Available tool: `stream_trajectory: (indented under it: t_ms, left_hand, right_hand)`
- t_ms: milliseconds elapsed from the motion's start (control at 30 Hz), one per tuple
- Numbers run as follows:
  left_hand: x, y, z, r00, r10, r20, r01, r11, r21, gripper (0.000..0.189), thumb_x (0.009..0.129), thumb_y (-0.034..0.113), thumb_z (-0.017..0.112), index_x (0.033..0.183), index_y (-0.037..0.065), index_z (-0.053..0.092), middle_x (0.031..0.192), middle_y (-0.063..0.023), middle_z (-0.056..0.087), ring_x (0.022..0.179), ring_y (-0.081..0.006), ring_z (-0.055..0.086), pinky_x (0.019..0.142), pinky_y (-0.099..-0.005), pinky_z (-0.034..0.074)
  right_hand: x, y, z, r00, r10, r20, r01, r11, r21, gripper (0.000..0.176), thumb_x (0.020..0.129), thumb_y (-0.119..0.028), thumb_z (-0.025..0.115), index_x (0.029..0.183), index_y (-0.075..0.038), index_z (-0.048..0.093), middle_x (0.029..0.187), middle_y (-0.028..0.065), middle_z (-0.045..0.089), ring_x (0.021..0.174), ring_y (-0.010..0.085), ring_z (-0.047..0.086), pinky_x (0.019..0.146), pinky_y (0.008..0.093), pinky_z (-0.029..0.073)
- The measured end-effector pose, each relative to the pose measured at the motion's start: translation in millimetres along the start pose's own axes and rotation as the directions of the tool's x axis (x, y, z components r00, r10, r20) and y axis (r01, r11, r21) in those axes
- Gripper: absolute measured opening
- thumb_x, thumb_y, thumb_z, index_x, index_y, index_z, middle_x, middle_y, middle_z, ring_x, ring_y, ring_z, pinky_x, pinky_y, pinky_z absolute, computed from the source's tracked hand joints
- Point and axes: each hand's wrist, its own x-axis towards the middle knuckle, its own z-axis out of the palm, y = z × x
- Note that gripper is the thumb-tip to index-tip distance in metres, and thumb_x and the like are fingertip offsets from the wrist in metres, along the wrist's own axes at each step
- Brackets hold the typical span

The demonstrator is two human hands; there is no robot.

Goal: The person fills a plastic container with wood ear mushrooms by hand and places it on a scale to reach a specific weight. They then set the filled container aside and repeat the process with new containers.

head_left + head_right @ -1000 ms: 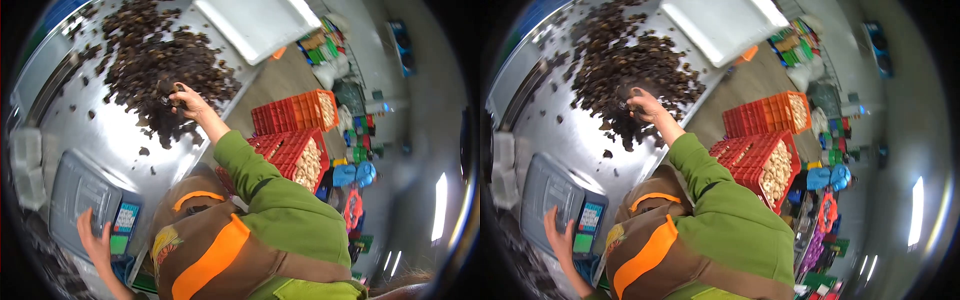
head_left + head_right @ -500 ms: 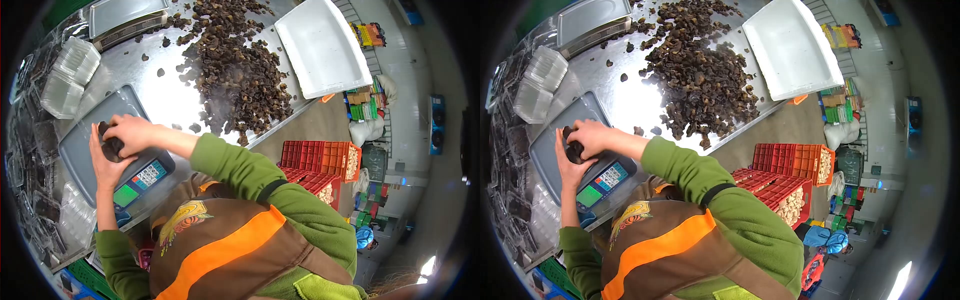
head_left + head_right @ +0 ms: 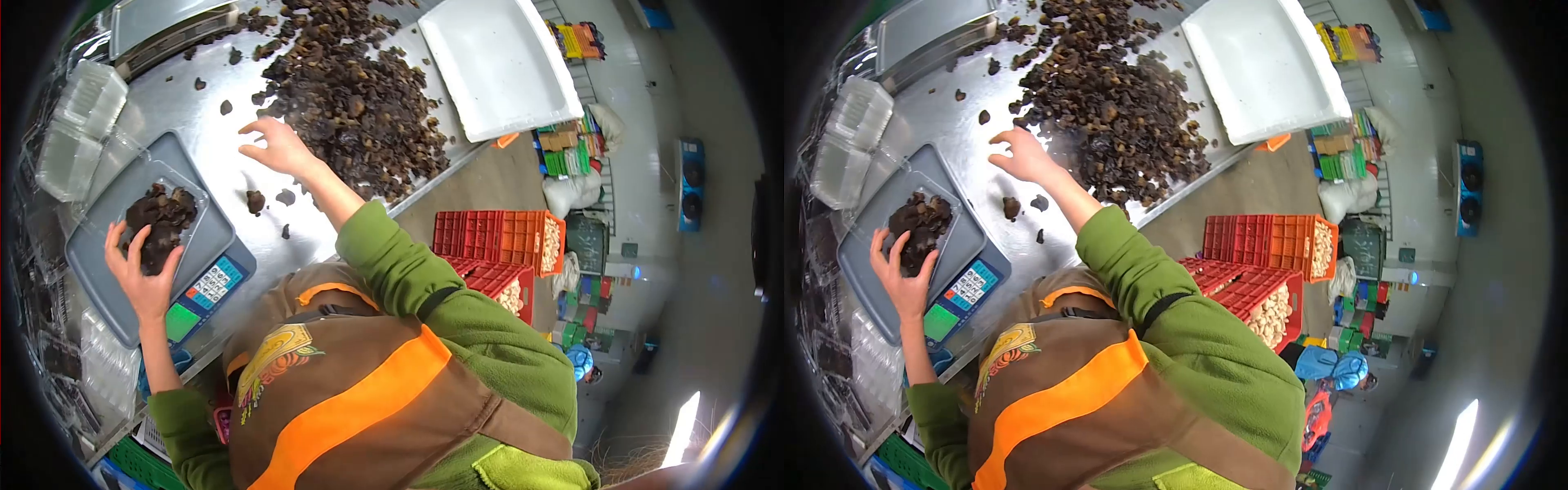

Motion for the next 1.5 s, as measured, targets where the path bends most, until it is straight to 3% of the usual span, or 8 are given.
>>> stream_trajectory:
  t_ms: [67,233,500,700,933,1200,1367,1500]
  left_hand:
    - [-2.4,3.1,-4.7,0.998,0.002,-0.070,-0.001,1.000,0.007,0.053,0.064,0.021,0.086,0.111,0.011,0.064,0.132,-0.0130,0.047,0.129,-0.0359,0.039,0.106,-0.0468,0.031]
    - [-4.5,3.0,-11.4,0.981,-0.028,-0.190,0.021,0.999,-0.036,0.036,0.077,0.007,0.077,0.109,0.004,0.064,0.130,-0.0125,0.050,0.124,-0.0318,0.047,0.101,-0.0408,0.043]
    - [-22.7,3.2,-23.5,0.966,-0.073,-0.249,0.107,0.986,0.124,0.026,0.084,0.010,0.071,0.109,0.005,0.066,0.124,-0.0118,0.057,0.116,-0.0279,0.053,0.099,-0.0379,0.040]
    - [-54.4,-17.7,-28.6,0.906,-0.252,-0.340,0.277,0.961,0.024,0.021,0.086,0.010,0.070,0.106,0.003,0.067,0.117,-0.0105,0.060,0.107,-0.0225,0.058,0.091,-0.0342,0.047]
    - [-51.8,-20.1,-25.8,0.819,-0.402,-0.409,0.353,0.916,-0.193,0.018,0.090,0.007,0.065,0.105,-0.002,0.065,0.116,-0.0100,0.058,0.099,-0.0168,0.059,0.083,-0.0286,0.051]
    - [-61.5,-33.6,-50.1,0.712,-0.524,-0.466,0.420,0.851,-0.315,0.017,0.091,0.010,0.064,0.105,0.000,0.064,0.115,-0.0088,0.056,0.100,-0.0145,0.058,0.082,-0.0274,0.051]
    - [-58.1,-39.2,-50.0,0.631,-0.631,-0.450,0.459,0.772,-0.439,0.019,0.092,0.011,0.063,0.106,-0.001,0.063,0.115,-0.0077,0.055,0.100,-0.0133,0.058,0.083,-0.0267,0.052]
    - [-39.9,-31.2,-43.0,0.688,-0.622,-0.374,0.437,0.766,-0.471,0.019,0.092,0.009,0.062,0.108,-0.002,0.063,0.115,-0.0076,0.055,0.101,-0.0131,0.058,0.084,-0.0266,0.052]
  right_hand:
    - [-20.4,68.1,11.6,0.989,0.130,0.069,-0.096,0.925,-0.367,0.053,0.077,-0.040,0.073,0.121,-0.012,0.061,0.116,0.0174,0.058,0.109,0.0358,0.057,0.093,0.0429,0.047]
    - [-93.6,68.0,68.1,0.969,0.246,-0.011,-0.229,0.884,-0.407,0.082,0.069,-0.055,0.076,0.136,-0.016,0.048,0.130,0.0263,0.039,0.122,0.0425,0.035,0.099,0.0478,0.042]
    - [-102.5,64.5,89.6,0.990,-0.007,-0.142,-0.008,0.995,-0.103,0.016,0.074,-0.003,0.061,0.089,-0.008,0.059,0.097,0.0129,0.056,0.098,0.0340,0.050,0.082,0.0419,0.045]
    - [-150.2,96.9,41.8,0.873,0.075,-0.481,-0.083,0.997,0.006,0.019,0.066,0.002,0.057,0.084,-0.006,0.057,0.088,0.0150,0.056,0.090,0.0348,0.053,0.082,0.0427,0.042]
    - [-162.4,98.8,28.6,0.915,0.159,-0.372,-0.312,0.863,-0.398,0.043,0.070,-0.008,0.072,0.110,-0.015,0.057,0.112,0.0131,0.048,0.106,0.0345,0.047,0.087,0.0431,0.046]
    - [-135.7,93.4,25.4,0.856,0.366,-0.364,-0.309,0.928,0.207,0.031,0.069,-0.006,0.070,0.097,-0.003,0.057,0.089,0.0067,0.062,0.084,0.0174,0.061,0.077,0.0308,0.049]
    - [-85.2,-35.7,16.9,0.983,0.170,0.062,-0.173,0.784,0.596,0.036,0.077,-0.004,0.070,0.108,-0.004,0.055,0.099,0.0056,0.061,0.091,0.0147,0.059,0.079,0.0296,0.051]
    - [-33.0,-94.9,60.8,0.961,-0.276,-0.031,0.259,0.851,0.456,0.038,0.076,-0.008,0.072,0.110,-0.005,0.055,0.100,0.0065,0.062,0.096,0.0164,0.060,0.085,0.0310,0.050]
